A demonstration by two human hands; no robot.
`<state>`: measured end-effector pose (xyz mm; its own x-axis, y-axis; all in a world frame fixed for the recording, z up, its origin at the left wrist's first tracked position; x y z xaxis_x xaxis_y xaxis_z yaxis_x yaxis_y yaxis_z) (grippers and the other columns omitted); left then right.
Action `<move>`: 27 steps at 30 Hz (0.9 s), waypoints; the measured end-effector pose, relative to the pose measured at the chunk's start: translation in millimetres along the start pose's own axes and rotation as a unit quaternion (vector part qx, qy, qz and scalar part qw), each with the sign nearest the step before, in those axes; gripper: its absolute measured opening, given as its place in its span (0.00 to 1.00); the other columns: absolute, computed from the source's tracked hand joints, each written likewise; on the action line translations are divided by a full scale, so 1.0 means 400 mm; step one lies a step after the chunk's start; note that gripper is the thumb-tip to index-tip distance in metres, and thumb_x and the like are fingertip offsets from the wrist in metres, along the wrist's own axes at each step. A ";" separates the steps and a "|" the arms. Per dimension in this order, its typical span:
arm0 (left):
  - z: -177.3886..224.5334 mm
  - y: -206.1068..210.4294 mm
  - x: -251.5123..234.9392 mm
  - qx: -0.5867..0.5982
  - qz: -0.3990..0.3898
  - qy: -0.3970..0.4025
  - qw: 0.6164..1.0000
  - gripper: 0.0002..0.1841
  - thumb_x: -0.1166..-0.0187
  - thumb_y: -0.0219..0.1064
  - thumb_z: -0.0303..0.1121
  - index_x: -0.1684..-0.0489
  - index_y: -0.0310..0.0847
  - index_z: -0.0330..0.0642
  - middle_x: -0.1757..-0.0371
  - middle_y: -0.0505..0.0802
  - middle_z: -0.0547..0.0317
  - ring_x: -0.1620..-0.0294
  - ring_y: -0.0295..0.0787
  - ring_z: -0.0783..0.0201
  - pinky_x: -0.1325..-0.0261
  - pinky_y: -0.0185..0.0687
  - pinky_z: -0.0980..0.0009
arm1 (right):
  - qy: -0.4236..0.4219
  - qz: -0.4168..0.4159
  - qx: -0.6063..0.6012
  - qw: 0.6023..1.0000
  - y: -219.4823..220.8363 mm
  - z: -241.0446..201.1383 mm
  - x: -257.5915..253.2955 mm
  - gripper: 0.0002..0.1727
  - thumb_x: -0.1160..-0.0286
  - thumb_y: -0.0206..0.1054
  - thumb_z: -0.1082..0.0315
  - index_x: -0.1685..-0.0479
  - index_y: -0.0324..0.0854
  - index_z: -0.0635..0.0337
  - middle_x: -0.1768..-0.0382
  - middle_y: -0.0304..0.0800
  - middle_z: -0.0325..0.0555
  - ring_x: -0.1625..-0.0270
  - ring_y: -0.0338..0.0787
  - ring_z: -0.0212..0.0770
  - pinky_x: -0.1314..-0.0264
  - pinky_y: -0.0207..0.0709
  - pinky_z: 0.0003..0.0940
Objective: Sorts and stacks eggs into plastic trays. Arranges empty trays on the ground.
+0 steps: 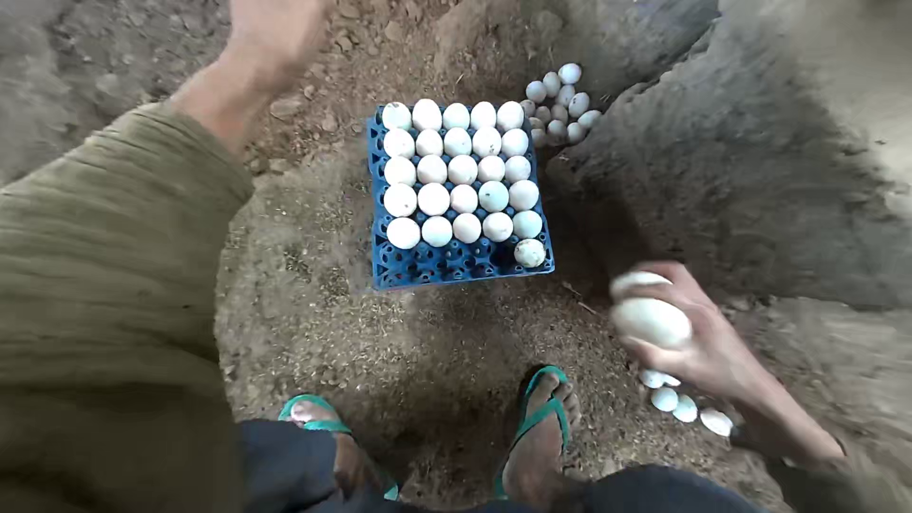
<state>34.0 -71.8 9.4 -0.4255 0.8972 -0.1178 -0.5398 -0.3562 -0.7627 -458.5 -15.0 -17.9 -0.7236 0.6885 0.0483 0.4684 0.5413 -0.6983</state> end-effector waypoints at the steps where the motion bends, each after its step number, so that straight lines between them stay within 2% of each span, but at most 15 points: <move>1: -0.054 -0.015 0.000 -0.002 0.007 -0.019 1.000 0.15 0.15 0.55 0.30 0.57 0.79 0.20 0.59 0.84 0.35 0.56 0.79 0.48 0.46 0.72 0.43 | -0.018 -0.037 0.039 0.998 0.035 -0.062 -0.072 0.32 0.45 0.77 0.38 0.46 0.91 0.52 0.36 0.83 0.56 0.35 0.83 0.43 0.37 0.81 0.40; 3: -0.150 -0.049 0.005 0.001 0.038 -0.041 0.998 0.16 0.16 0.54 0.32 0.57 0.78 0.22 0.59 0.83 0.36 0.56 0.79 0.47 0.47 0.72 0.43 | -0.024 -0.111 0.089 0.990 0.113 -0.130 -0.187 0.29 0.48 0.82 0.42 0.50 0.92 0.51 0.36 0.82 0.59 0.41 0.86 0.47 0.46 0.85 0.43; 6: -0.302 -0.060 0.038 -0.032 0.024 -0.072 0.997 0.22 0.17 0.49 0.36 0.56 0.80 0.21 0.51 0.86 0.24 0.45 0.83 0.30 0.44 0.69 0.29 | 0.010 -0.203 0.176 0.963 0.212 -0.144 -0.290 0.28 0.46 0.85 0.43 0.48 0.90 0.48 0.29 0.73 0.62 0.45 0.89 0.50 0.53 0.88 0.47; 7: -0.344 -0.059 0.057 -0.058 0.004 -0.083 0.995 0.23 0.17 0.48 0.37 0.56 0.80 0.20 0.50 0.86 0.19 0.43 0.83 0.24 0.44 0.68 0.24 | 0.017 -0.221 0.207 0.953 0.236 -0.136 -0.306 0.29 0.46 0.85 0.44 0.47 0.89 0.47 0.27 0.71 0.63 0.45 0.89 0.53 0.52 0.88 0.49; 9: -0.416 -0.063 0.096 -0.120 -0.047 -0.094 0.987 0.21 0.15 0.48 0.34 0.59 0.79 0.21 0.53 0.85 0.15 0.45 0.81 0.15 0.50 0.66 0.17 | 0.026 -0.242 0.259 0.935 0.270 -0.105 -0.322 0.31 0.46 0.86 0.44 0.42 0.88 0.47 0.24 0.68 0.66 0.40 0.87 0.60 0.46 0.86 0.55; 11: -0.491 -0.070 0.141 -0.175 -0.097 -0.135 0.970 0.18 0.14 0.52 0.34 0.56 0.82 0.24 0.52 0.85 0.13 0.46 0.80 0.11 0.53 0.65 0.14 | 0.049 -0.267 0.294 0.916 0.284 -0.075 -0.324 0.33 0.44 0.86 0.43 0.38 0.86 0.47 0.21 0.64 0.67 0.34 0.83 0.64 0.40 0.84 0.58; 13: -0.559 -0.076 0.179 -0.200 -0.131 -0.197 0.951 0.17 0.15 0.56 0.35 0.50 0.84 0.27 0.48 0.84 0.11 0.42 0.78 0.10 0.51 0.65 0.12 | 0.046 -0.267 0.309 0.912 0.275 -0.085 -0.325 0.32 0.43 0.86 0.46 0.37 0.86 0.46 0.22 0.65 0.67 0.37 0.86 0.63 0.43 0.86 0.56; 14: -0.582 -0.078 0.190 -0.202 -0.141 -0.217 0.945 0.17 0.16 0.58 0.35 0.49 0.84 0.27 0.47 0.84 0.11 0.41 0.78 0.10 0.50 0.65 0.12 | 0.035 -0.262 0.304 0.915 0.265 -0.104 -0.327 0.27 0.39 0.84 0.50 0.39 0.86 0.48 0.24 0.67 0.67 0.41 0.88 0.61 0.46 0.87 0.54; 15: -0.596 -0.077 0.199 -0.197 -0.145 -0.230 0.942 0.17 0.16 0.59 0.34 0.49 0.84 0.26 0.46 0.83 0.10 0.41 0.77 0.10 0.49 0.64 0.12 | 0.013 -0.257 0.293 0.921 0.257 -0.129 -0.330 0.21 0.34 0.81 0.54 0.43 0.88 0.50 0.25 0.70 0.66 0.47 0.90 0.57 0.50 0.88 0.52; 16: -0.600 -0.075 0.205 -0.191 -0.147 -0.233 0.942 0.16 0.16 0.59 0.34 0.53 0.83 0.24 0.48 0.83 0.10 0.42 0.78 0.10 0.50 0.65 0.13 | -0.021 -0.256 0.275 0.927 0.255 -0.158 -0.333 0.15 0.28 0.76 0.57 0.47 0.90 0.51 0.29 0.74 0.63 0.52 0.92 0.53 0.55 0.89 0.48; 18: -0.591 -0.060 0.210 -0.181 -0.157 -0.231 0.943 0.16 0.16 0.57 0.33 0.58 0.81 0.24 0.51 0.84 0.11 0.44 0.79 0.12 0.52 0.65 0.14 | -0.078 -0.273 0.228 0.931 0.278 -0.200 -0.338 0.10 0.22 0.67 0.63 0.50 0.92 0.50 0.36 0.80 0.57 0.51 0.91 0.47 0.55 0.88 0.44; 21: -0.568 -0.024 0.205 -0.173 -0.167 -0.228 0.943 0.17 0.16 0.57 0.35 0.52 0.84 0.27 0.48 0.85 0.13 0.42 0.79 0.13 0.49 0.66 0.14 | -0.101 -0.327 0.231 0.911 0.346 -0.215 -0.354 0.16 0.19 0.63 0.65 0.37 0.90 0.44 0.39 0.82 0.52 0.50 0.90 0.45 0.53 0.87 0.44; 23: -0.549 -0.013 0.196 -0.170 -0.165 -0.221 0.946 0.15 0.18 0.58 0.35 0.54 0.84 0.28 0.49 0.85 0.16 0.42 0.80 0.14 0.50 0.67 0.15 | -0.092 -0.364 0.263 0.889 0.385 -0.218 -0.366 0.21 0.18 0.64 0.63 0.27 0.83 0.42 0.40 0.83 0.51 0.49 0.90 0.48 0.50 0.87 0.48; 25: -0.542 0.000 0.184 -0.172 -0.164 -0.214 0.948 0.15 0.19 0.58 0.35 0.56 0.84 0.29 0.48 0.85 0.17 0.43 0.81 0.16 0.51 0.69 0.16 | -0.081 -0.371 0.294 0.877 0.404 -0.224 -0.373 0.22 0.19 0.65 0.60 0.26 0.81 0.44 0.43 0.84 0.52 0.50 0.91 0.49 0.50 0.86 0.49; 27: -0.542 0.013 0.173 -0.179 -0.164 -0.207 0.948 0.15 0.19 0.58 0.35 0.59 0.83 0.29 0.49 0.85 0.18 0.44 0.81 0.17 0.51 0.70 0.17 | -0.072 -0.359 0.302 0.880 0.412 -0.244 -0.381 0.20 0.22 0.69 0.57 0.33 0.83 0.50 0.45 0.82 0.52 0.52 0.90 0.50 0.53 0.86 0.48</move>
<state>159.3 45.2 -140.7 -0.5659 0.7384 0.3669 -0.4428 0.1033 -0.8907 -221.7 16.3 -70.7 -0.8006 0.1820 0.5708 -0.4587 0.4268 -0.7794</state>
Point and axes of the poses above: each hand's wrist, its own x-axis away from the middle knuckle, its own y-axis out of the palm, z = x × y, the point moved 8 cm from there along -x, towards the middle knuckle
